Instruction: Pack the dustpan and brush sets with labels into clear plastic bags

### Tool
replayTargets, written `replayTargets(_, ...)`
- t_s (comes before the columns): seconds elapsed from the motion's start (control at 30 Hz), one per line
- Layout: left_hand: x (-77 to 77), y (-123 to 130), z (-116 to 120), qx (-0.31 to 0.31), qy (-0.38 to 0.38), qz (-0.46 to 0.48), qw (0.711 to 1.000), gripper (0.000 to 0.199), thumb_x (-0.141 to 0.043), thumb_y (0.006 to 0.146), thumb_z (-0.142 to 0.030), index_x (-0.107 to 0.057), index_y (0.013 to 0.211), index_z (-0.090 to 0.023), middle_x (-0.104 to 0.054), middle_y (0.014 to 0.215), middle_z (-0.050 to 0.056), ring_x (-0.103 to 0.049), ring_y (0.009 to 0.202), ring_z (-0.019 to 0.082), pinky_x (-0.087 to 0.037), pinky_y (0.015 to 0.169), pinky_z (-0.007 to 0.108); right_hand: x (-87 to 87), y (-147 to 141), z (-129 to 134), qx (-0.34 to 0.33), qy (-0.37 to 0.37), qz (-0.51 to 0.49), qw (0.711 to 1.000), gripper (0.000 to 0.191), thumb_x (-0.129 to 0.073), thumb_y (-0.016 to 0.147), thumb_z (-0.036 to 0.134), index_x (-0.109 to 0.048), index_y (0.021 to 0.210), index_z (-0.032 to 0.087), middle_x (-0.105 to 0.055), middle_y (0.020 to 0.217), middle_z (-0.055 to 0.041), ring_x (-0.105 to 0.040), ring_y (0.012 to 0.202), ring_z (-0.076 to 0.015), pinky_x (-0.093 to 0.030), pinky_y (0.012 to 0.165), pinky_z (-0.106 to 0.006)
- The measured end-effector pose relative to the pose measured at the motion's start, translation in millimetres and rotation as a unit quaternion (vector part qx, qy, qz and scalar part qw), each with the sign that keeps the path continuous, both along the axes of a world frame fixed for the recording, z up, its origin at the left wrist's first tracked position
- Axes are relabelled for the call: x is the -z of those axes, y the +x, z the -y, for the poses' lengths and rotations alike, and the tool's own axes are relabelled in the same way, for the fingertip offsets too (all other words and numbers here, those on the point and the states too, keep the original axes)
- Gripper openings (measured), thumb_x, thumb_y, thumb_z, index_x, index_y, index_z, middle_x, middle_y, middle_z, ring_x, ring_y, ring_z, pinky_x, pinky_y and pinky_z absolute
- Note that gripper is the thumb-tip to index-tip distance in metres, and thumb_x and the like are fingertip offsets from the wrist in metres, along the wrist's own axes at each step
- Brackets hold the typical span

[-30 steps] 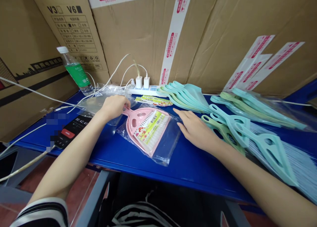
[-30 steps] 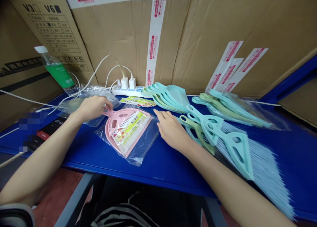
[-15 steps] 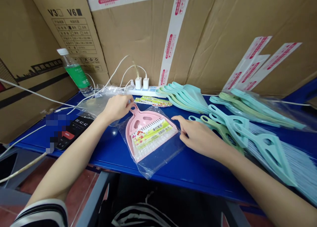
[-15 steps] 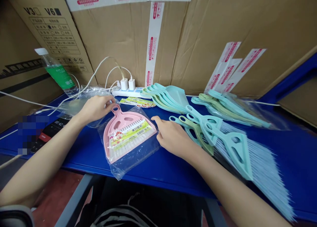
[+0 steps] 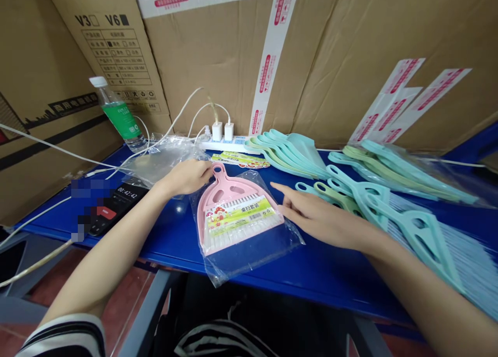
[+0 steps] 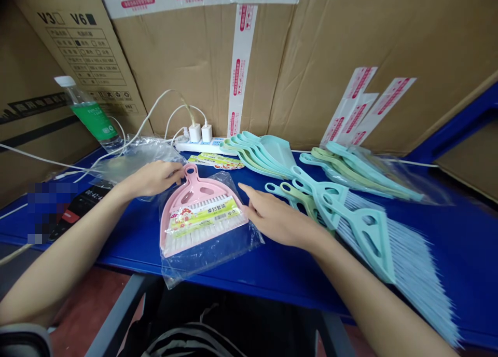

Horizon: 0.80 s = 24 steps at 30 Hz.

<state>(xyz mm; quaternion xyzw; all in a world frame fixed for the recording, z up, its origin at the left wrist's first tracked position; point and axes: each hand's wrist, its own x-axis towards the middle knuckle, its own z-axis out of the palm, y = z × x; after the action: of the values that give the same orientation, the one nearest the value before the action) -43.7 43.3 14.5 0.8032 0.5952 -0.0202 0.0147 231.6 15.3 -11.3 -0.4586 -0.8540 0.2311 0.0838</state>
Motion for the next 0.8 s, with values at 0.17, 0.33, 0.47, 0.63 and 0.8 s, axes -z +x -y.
replayTargets(0.17, 1.6, -1.3, -2.0, 0.025, -0.008, 0.038, 0.999, 0.035, -0.032, 0.094, -0.025, -0.065, 0.098, -0.015, -0.074, 0.099, 0.011, -0.068, 0.085, 0.02, -0.047, 0.074, 0.03, 9.7, -9.1, -3.9, 0.008, 0.023, -0.032, 0.999, 0.062, -0.031, 0.093, 0.032, -0.032, 0.148, 0.004, -0.065, 0.075, -0.0056, -0.06, 0.067, -0.0215, -0.048, 0.063, -0.034)
replayTargets(0.33, 10.9, 0.8, -5.5, 0.058, 0.012, 0.045, 0.997, 0.041, -0.032, 0.093, -0.022, -0.063, 0.118, -0.019, -0.07, 0.118, 0.008, -0.067, 0.101, 0.021, -0.048, 0.087, 0.034, 8.2, -7.6, -2.3, 0.0, -0.001, -0.055, 0.999, 0.065, -0.033, 0.092, 0.032, -0.023, 0.152, 0.007, -0.062, 0.068, -0.0002, -0.055, 0.058, -0.0178, -0.043, 0.056, -0.03)
replayTargets(0.47, 17.6, 3.7, -7.3, 0.076, 0.028, 0.053, 0.995, 0.044, -0.03, 0.092, -0.02, -0.061, 0.124, -0.018, -0.066, 0.127, 0.01, -0.062, 0.112, 0.023, -0.047, 0.096, 0.038, 6.1, -5.7, -0.8, 0.002, -0.006, -0.056, 0.998, 0.069, -0.037, 0.09, 0.029, -0.019, 0.154, 0.009, -0.057, 0.06, 0.0031, -0.052, 0.054, -0.0166, -0.038, 0.052, -0.029)
replayTargets(0.63, 15.6, 4.3, -6.4, 0.083, 0.048, 0.047, 0.994, 0.043, -0.031, 0.093, -0.021, -0.064, 0.12, -0.017, -0.068, 0.122, 0.011, -0.062, 0.111, 0.024, -0.046, 0.097, 0.039, 4.1, -5.5, 1.3, 0.005, -0.03, -0.048, 0.998, 0.07, -0.038, 0.088, 0.022, -0.02, 0.154, 0.008, -0.051, 0.054, 0.0056, -0.05, 0.05, -0.0165, -0.037, 0.049, -0.028)
replayTargets(0.8, 14.5, 4.1, -6.1, 0.1, 0.041, 0.077, 0.991, 0.035, -0.042, 0.092, -0.031, -0.068, 0.109, -0.016, -0.073, 0.106, 0.009, -0.064, 0.102, 0.024, -0.046, 0.092, 0.038, 0.8, -5.0, 2.7, 0.007, -0.061, -0.057, 0.996, 0.073, -0.041, 0.084, 0.017, -0.022, 0.154, 0.011, -0.052, 0.053, 0.0066, -0.054, 0.048, -0.0172, -0.042, 0.05, -0.029)
